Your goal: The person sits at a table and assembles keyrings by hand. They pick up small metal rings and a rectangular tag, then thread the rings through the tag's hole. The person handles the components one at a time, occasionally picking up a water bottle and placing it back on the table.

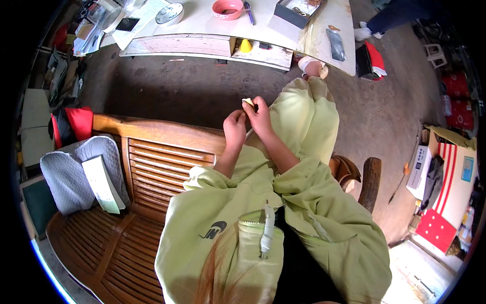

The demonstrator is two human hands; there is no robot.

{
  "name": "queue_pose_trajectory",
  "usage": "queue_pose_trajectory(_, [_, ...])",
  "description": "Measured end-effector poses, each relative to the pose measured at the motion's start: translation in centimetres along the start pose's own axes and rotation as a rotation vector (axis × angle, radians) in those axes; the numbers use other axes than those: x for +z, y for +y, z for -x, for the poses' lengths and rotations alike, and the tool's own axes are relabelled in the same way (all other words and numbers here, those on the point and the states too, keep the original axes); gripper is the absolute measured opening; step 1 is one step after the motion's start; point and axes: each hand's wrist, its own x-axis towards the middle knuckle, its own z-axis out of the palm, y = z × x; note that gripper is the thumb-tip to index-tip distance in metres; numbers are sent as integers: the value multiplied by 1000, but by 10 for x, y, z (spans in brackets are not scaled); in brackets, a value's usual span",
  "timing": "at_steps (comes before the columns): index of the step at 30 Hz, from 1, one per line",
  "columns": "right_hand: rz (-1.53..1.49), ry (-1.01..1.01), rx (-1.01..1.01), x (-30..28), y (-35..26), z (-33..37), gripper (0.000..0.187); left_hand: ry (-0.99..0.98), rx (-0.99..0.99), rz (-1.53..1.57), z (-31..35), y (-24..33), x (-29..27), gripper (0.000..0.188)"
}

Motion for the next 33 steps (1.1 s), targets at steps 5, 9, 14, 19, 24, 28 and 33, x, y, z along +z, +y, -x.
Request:
queue_pose_trajectory(5, [58, -19, -54, 3, -5, 4, 28, 63, 20, 34, -2, -9, -3, 16])
queue_pose_trajectory(9, [46, -3, 44, -2, -4, 0, 30, -22, 35, 60, 5, -14, 7, 17])
queue_pose_trajectory(14, [58, 3, 22, 3, -2, 0, 28, 32, -1, 108, -1, -26, 4, 18])
queue_pose_trajectory(19, [58, 27, 9, 1, 3, -1, 27, -33, -2, 28, 4, -11, 4, 20])
queue_pose_trajectory(24, [27, 38, 20, 1, 5, 0, 28, -47, 31, 7, 10, -5, 5, 20])
queue_pose_trajectory(28, [-34, 53, 96, 1, 5, 0, 27, -50, 38, 41, 7, -11, 7, 19])
queue_pose_trajectory(33, [-219, 79, 249, -3, -2, 0, 23, -19, -5, 69, 6, -6, 6, 17])
